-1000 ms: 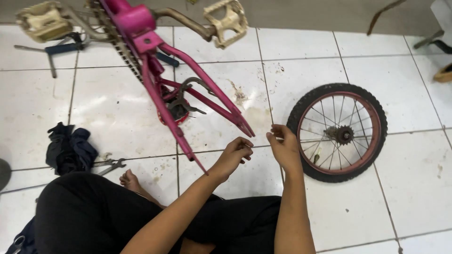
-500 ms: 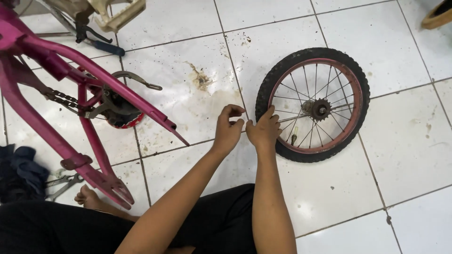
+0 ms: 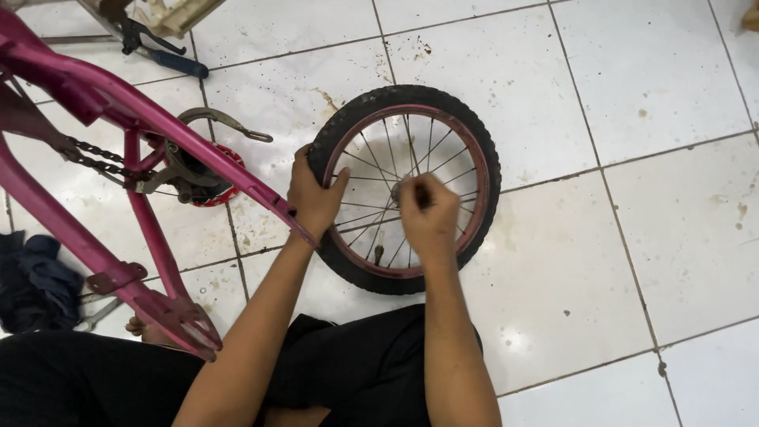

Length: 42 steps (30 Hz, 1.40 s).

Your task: The person sits on the floor and works on a pink bicycle frame, manipulating the chain and pedals. They handle the rear wheel and adjust the chain tension by hand, occasionally using a wrench to tighten components.

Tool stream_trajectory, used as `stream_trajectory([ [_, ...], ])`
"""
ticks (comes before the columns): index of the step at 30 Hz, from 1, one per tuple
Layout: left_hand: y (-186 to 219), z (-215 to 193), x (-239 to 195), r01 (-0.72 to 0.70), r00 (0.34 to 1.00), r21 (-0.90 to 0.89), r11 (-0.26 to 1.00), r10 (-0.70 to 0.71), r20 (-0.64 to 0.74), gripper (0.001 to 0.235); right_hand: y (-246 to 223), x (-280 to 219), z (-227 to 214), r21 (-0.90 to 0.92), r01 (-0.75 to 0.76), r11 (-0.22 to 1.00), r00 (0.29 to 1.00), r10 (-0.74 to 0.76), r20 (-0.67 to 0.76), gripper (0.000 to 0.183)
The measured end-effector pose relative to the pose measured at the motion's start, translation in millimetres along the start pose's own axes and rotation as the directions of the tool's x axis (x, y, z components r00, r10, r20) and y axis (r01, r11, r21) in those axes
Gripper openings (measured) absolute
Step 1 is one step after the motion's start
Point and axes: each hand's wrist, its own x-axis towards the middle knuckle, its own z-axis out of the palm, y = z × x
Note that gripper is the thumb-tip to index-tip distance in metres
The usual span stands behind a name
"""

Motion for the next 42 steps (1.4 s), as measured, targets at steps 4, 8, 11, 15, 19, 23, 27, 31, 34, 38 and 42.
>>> stream_trajectory([
  [4, -46.7, 1.9, 20.0, -0.087, 0.993, -0.031, 0.996, 0.084, -0.085, 0.059, 59.5, 24.7, -31.4, -0.203, -0.139, 0.969, 0.932, 0.058, -0.357, 0.017],
  [8, -43.0, -4.8, 4.2, 0.069, 0.991, -0.028, 0.997, -0.072, -0.11, 0.051, 81.0, 27.7, -51.7, -0.302, -0.662, 0.686, 0.746, 0.645, -0.169, 0.095],
  [11, -54.2, -3.2, 10.7, 0.026, 0.995, -0.137, 0.99, -0.039, -0.093, 0.048, 81.1, 27.7, -62.1, -0.057, -0.699, 0.713, 0.715, 0.697, -0.057, 0.096],
  [15, -102.9, 7.0, 25.8, -0.06, 0.996, -0.254, 0.965, 0.043, -0.074, 0.048, 68.6, 24.6, -74.7, -0.031, -0.678, 0.734, 0.735, 0.676, -0.06, 0.103],
  [19, -143.8, 17.5, 35.3, -0.119, 0.993, -0.251, 0.961, 0.114, -0.032, 0.029, 43.4, 16.5, -73.8, 0.03, -0.52, 0.853, 0.85, 0.521, -0.075, 0.059],
  [23, -88.0, -29.4, 2.4, -0.226, 0.974, 0.052, 0.973, 0.227, -0.02, 0.019, 11.4, 8.1, -71.3, 0.202, -0.363, 0.909, 0.924, 0.379, -0.043, 0.036],
  [27, -53.9, -61.9, -4.6, -0.313, 0.943, 0.043, 0.949, 0.305, 0.134, 0.011, -18.4, 0.9, -73.8, 0.157, -0.311, 0.937, 0.945, 0.323, -0.054, 0.038],
  [31, -10.6, -92.0, -36.1, -0.344, 0.816, -0.186, 0.921, 0.391, 0.427, 0.039, -19.3, -7.4, -80.4, 0.361, -0.244, 0.9, 0.969, 0.242, 0.053, 0.041],
  [34, 21.5, -101.9, -65.3, -0.114, 0.752, -0.188, 0.975, 0.208, 0.626, 0.09, -36.9, -10.5, -67.9, 0.575, -0.195, 0.794, 0.981, 0.157, 0.116, 0.046],
  [38, 6.1, -96.7, -75.7, -0.005, 0.771, -0.299, 0.954, 0.194, 0.607, 0.103, -68.0, -23.8, -51.9, 0.777, -0.188, 0.601, 0.982, 0.097, 0.163, 0.053],
  [42, -10.7, -105.7, -71.1, 0.012, 0.768, -0.366, 0.93, 0.226, 0.6, 0.1, -72.7, -32.9, -53.4, 0.7, -0.21, 0.683, 0.976, 0.099, 0.196, 0.056],
])
